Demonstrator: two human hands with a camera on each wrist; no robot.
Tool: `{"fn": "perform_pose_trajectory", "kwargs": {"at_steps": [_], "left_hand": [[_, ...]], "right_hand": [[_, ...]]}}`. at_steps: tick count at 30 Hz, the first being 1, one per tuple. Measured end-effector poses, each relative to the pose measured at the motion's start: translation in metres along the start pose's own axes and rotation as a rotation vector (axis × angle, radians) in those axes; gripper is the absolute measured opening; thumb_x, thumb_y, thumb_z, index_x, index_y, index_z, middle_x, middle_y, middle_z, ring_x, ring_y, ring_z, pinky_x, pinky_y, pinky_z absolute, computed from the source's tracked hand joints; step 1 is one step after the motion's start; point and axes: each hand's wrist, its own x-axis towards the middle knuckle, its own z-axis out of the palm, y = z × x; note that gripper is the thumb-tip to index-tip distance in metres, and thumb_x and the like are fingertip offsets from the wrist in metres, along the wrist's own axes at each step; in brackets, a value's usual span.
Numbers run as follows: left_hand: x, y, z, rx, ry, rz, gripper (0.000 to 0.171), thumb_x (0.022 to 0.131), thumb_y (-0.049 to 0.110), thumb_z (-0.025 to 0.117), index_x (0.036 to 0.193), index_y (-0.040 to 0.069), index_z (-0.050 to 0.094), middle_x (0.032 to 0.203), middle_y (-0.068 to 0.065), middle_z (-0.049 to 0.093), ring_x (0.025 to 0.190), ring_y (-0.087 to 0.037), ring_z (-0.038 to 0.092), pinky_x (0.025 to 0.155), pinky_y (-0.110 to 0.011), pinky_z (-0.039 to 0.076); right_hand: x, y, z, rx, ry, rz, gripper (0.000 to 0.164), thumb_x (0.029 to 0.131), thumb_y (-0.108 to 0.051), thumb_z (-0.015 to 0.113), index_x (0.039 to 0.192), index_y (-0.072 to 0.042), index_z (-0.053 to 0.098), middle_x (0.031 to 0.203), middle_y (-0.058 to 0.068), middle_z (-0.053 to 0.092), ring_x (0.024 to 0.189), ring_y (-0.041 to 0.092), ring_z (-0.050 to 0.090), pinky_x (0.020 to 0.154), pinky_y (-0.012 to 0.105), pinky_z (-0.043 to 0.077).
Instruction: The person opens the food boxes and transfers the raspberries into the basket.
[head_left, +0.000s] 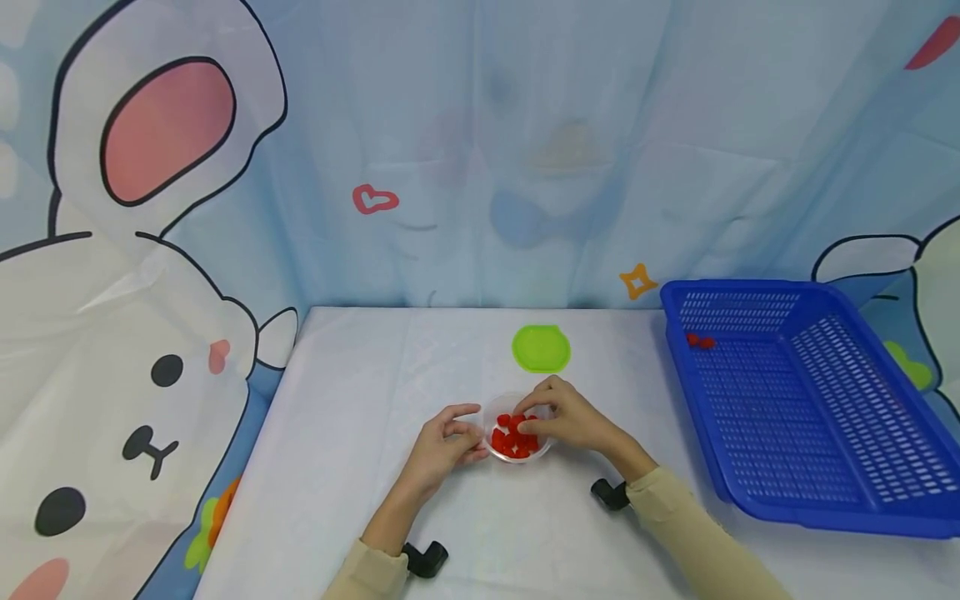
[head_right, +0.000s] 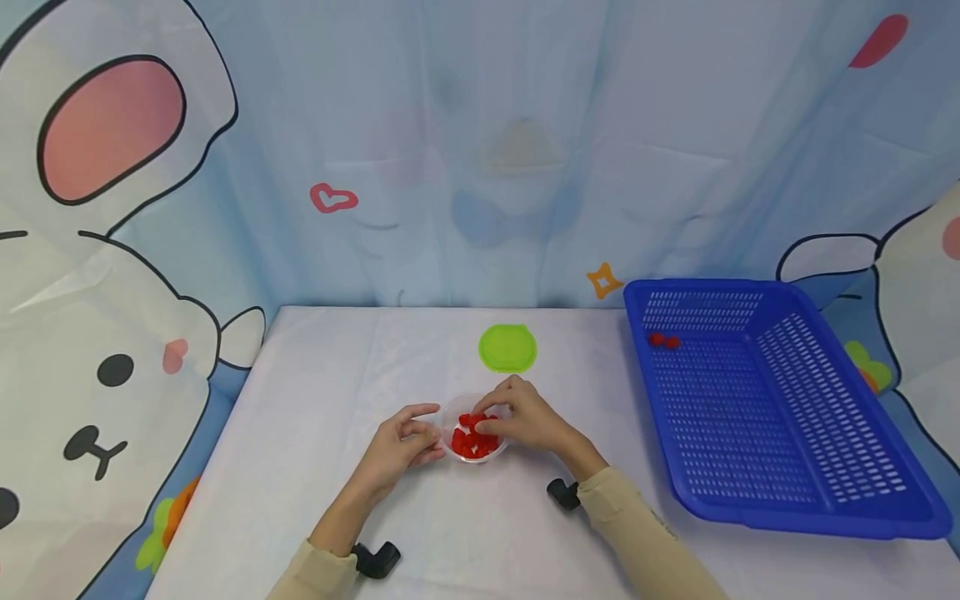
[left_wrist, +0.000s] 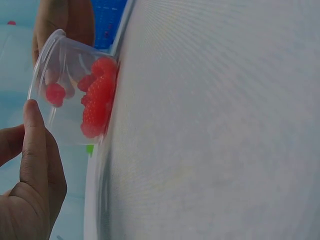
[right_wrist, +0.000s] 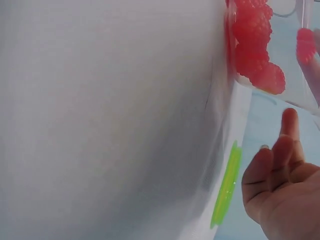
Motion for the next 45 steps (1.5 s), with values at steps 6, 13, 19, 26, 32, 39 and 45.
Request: {"fn": "perform_pose_trajectory", "kwargs": {"at_steps": [6,13,19,26,32,39,45], "left_hand": [[-0.001,0.002,0.0,-0.002,0.001,-0.007,0.044,0.097,0.002,0.065,0.139,-0.001,0.051,0.101,-0.018,0.063,0.084,-0.02,0.067,0.083,-0.038,0.06],[0.0,0.0,0.0,-0.018,0.006,-0.008,0.045,0.096,0.001,0.066,0.138,-0.002,0.052,0.099,-0.015,0.063,0.084,-0.02,0.067,0.082,-0.038,0.061],[0.001,-0.001,0.0,-0.037,0.006,-0.004,0.045,0.095,0.001,0.067,0.138,-0.002,0.052,0.098,-0.015,0.064,0.084,-0.019,0.067,0.082,-0.038,0.061],[0.0,-0.001,0.0,-0.026,0.003,0.0,0.045,0.095,0.002,0.067,0.138,-0.002,0.052,0.098,-0.014,0.063,0.084,-0.02,0.068,0.082,-0.038,0.061],[0.001,-0.001,0.0,-0.03,0.003,-0.001,0.045,0.096,0.001,0.066,0.138,-0.002,0.051,0.098,-0.014,0.064,0.084,-0.019,0.067,0.082,-0.038,0.061],[0.001,-0.001,0.0,-0.03,0.008,0.003,0.044,0.096,0.0,0.066,0.138,-0.002,0.052,0.098,-0.014,0.064,0.084,-0.02,0.068,0.082,-0.038,0.061],[0.001,-0.001,0.0,-0.026,0.008,-0.001,0.045,0.095,0.001,0.067,0.137,-0.002,0.052,0.097,-0.014,0.064,0.084,-0.02,0.068,0.082,-0.038,0.061]], "right_hand": [[-0.004,-0.007,0.0,0.011,0.095,0.019,0.018,0.087,-0.008,0.079,0.105,-0.007,0.077,0.106,0.016,0.058,0.1,0.04,0.046,0.073,0.036,0.041],[-0.01,-0.015,-0.008,0.024,0.151,0.047,0.019,0.091,-0.012,0.075,0.11,-0.013,0.075,0.106,0.015,0.058,0.095,0.032,0.048,0.072,0.035,0.043],[-0.016,-0.024,-0.021,0.036,0.186,0.04,0.02,0.091,-0.025,0.077,0.11,-0.021,0.076,0.096,0.005,0.057,0.081,0.025,0.047,0.06,0.028,0.04],[-0.023,-0.034,-0.036,0.052,0.227,0.06,0.019,0.09,-0.026,0.078,0.109,-0.021,0.076,0.09,0.005,0.056,0.077,0.027,0.046,0.057,0.026,0.037],[-0.036,-0.054,-0.054,0.056,0.289,0.097,0.021,0.092,-0.024,0.076,0.11,-0.015,0.075,0.088,0.009,0.054,0.072,0.027,0.046,0.053,0.026,0.036],[-0.054,-0.083,-0.096,-0.049,0.369,0.116,0.024,0.094,-0.026,0.074,0.114,-0.012,0.074,0.082,0.009,0.051,0.064,0.022,0.044,0.047,0.03,0.034],[-0.067,-0.078,-0.136,-0.115,0.414,0.208,0.035,0.096,-0.038,0.069,0.121,-0.013,0.07,0.075,0.01,0.045,0.06,0.023,0.039,0.048,0.034,0.034]]}}
